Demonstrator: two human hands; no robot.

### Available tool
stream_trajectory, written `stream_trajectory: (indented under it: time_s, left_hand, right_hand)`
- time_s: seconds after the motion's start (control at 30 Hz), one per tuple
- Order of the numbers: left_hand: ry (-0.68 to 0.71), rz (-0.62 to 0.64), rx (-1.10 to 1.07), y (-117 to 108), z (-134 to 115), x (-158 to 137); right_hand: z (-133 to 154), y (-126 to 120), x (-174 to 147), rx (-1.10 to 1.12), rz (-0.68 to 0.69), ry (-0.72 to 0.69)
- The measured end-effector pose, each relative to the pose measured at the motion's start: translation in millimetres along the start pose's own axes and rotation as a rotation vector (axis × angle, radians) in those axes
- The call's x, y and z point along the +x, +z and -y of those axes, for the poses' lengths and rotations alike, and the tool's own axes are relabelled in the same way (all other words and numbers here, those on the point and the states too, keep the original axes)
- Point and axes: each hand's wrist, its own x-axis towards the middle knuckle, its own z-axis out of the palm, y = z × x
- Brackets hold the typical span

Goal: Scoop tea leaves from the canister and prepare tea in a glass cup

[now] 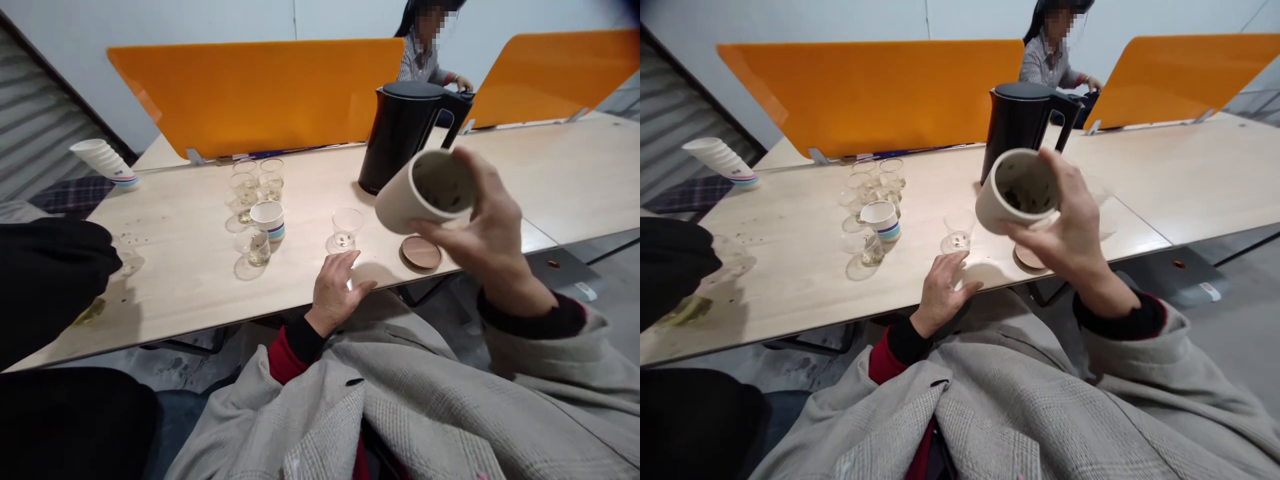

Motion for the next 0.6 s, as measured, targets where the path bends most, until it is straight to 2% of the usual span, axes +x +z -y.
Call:
stream_trajectory:
  time_s: [0.07,0.13,0.27,0.43,0.6]
  left_hand:
    - [-0.004,0.004,0.01,1,-1,0]
    - [-0.005,0.009,0.013,2,-1,0]
    - [-0.007,0.01,0.005,2,-1,-2]
    - [-0.023,-0.004,-0.045,2,-1,-2]
    - [-0.023,0.011,-0.056,2,-2,-2]
  right_hand:
    - [-10,9,29,0.028,-0.045,0.012]
    - [-23,30,57,0.031,-0.039,0.054]
    - [-48,89,98,-0.104,0.105,0.229]
    - [-78,153,111,-0.054,0.235,0.332]
    - [-100,188,104,-0.008,0.361,0.413]
